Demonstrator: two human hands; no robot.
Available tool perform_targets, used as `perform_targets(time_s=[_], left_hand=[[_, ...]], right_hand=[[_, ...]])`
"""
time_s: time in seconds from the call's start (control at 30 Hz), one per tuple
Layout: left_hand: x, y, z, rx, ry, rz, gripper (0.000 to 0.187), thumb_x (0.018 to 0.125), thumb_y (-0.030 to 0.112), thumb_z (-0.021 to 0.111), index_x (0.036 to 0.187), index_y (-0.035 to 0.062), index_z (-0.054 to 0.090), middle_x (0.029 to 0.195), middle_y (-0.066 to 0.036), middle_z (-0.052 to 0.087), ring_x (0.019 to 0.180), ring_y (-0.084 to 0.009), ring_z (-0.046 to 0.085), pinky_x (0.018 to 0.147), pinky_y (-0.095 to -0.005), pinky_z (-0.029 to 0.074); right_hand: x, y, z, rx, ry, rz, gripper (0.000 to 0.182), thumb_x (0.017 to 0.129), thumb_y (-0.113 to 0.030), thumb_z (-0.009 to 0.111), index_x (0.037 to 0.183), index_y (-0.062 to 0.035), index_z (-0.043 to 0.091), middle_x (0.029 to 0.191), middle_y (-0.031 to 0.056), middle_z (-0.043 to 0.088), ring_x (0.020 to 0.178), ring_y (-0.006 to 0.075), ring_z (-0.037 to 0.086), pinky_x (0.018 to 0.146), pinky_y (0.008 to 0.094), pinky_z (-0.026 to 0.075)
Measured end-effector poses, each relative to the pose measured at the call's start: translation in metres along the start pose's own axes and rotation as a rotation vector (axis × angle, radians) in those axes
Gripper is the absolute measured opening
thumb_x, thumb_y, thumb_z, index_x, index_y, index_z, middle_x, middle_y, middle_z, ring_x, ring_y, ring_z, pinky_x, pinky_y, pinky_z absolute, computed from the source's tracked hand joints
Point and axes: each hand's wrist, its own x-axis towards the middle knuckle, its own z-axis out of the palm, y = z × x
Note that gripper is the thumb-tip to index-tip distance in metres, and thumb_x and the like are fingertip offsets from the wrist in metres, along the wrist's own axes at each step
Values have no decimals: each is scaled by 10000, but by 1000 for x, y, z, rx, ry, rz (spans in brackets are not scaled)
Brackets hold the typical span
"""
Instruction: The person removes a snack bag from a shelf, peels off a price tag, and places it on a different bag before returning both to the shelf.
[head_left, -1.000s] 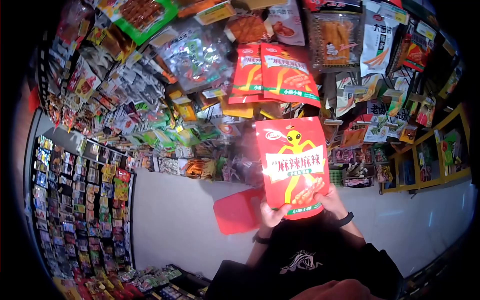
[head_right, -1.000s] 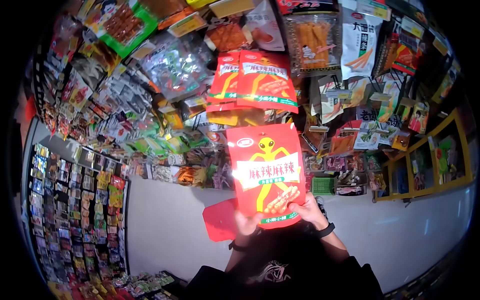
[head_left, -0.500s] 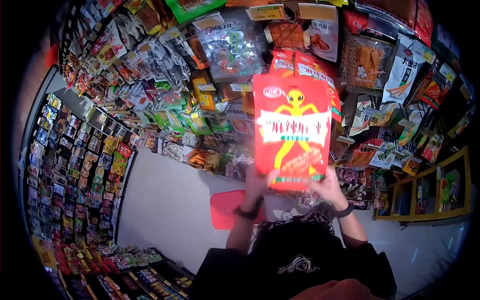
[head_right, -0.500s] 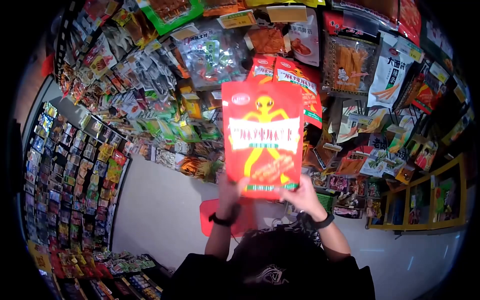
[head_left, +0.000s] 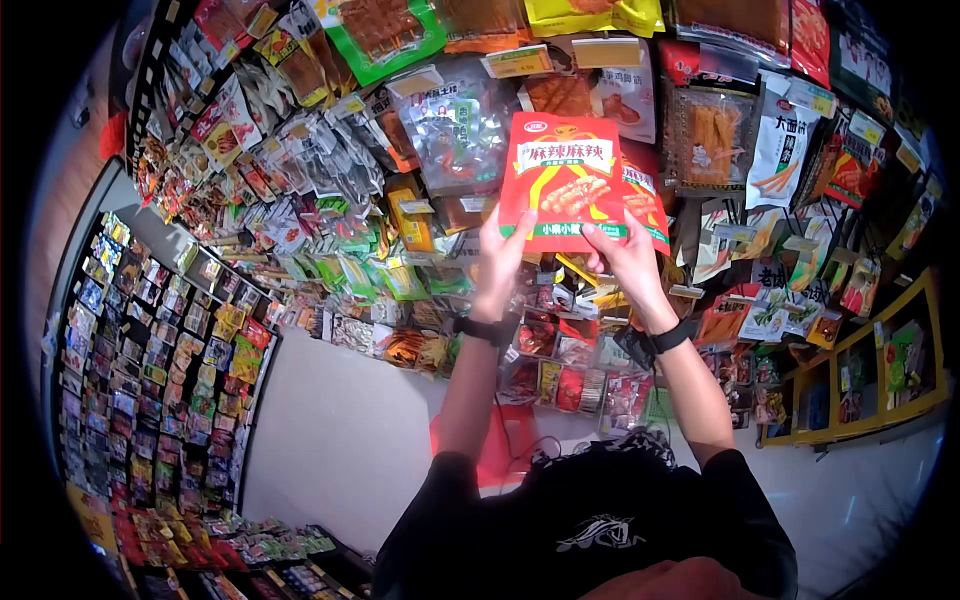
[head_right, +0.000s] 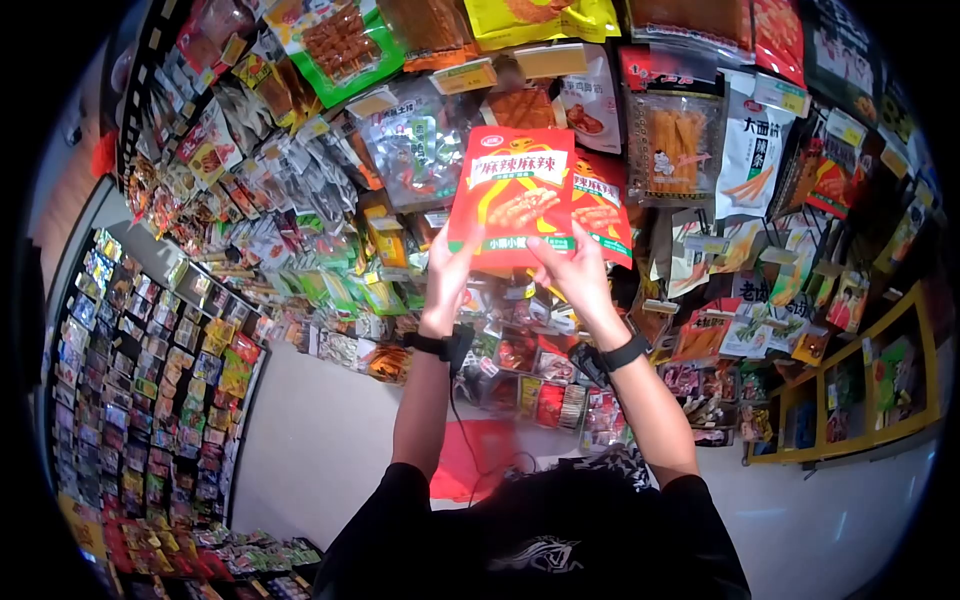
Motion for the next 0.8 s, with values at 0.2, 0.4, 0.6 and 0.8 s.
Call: perform_targets(time_s=[0.2, 0.4, 0.6, 0.8], left_hand=[[19, -14, -12, -207, -11, -145, 323, 912, 98, 576, 1206, -23, 514, 1124, -98, 599, 971, -145, 592, 820, -295, 499], [32, -26, -17, -161, 31, -159, 369, 905, 119, 591, 1239, -3, 493, 1093, -92, 615, 909, -162, 629, 731, -304, 552], [33, -39, -19, 22, 98, -151, 411, 890, 177, 623, 1261, 58, 490, 1054, -80, 630, 820, -155, 654, 616, -295, 571], [22, -24, -11, -34, 83, -125, 422, 917, 220, 585, 1257, 10, 450, 1092, -94, 602, 890, -160, 641, 662, -275, 560]], right_hand=[[15, 8, 5, 11, 9, 44, 481, 890, -135, 616, 1270, 17, 364, 762, 58, 607, 521, 111, 585, 455, 218, 456], [7, 3, 5, 77, 44, 94, 785, 891, -162, 613, 1435, 9, 73, 908, 121, 603, 596, 150, 624, 537, 237, 505], [-2, 6, -6, 72, 8, 118, 892, 880, -180, 617, 1429, 37, -52, 837, 167, 633, 569, 185, 637, 493, 249, 524], [-8, 8, -12, 53, -28, 149, 800, 914, -202, 558, 1451, -29, -10, 994, 157, 656, 550, 151, 608, 530, 242, 520]])
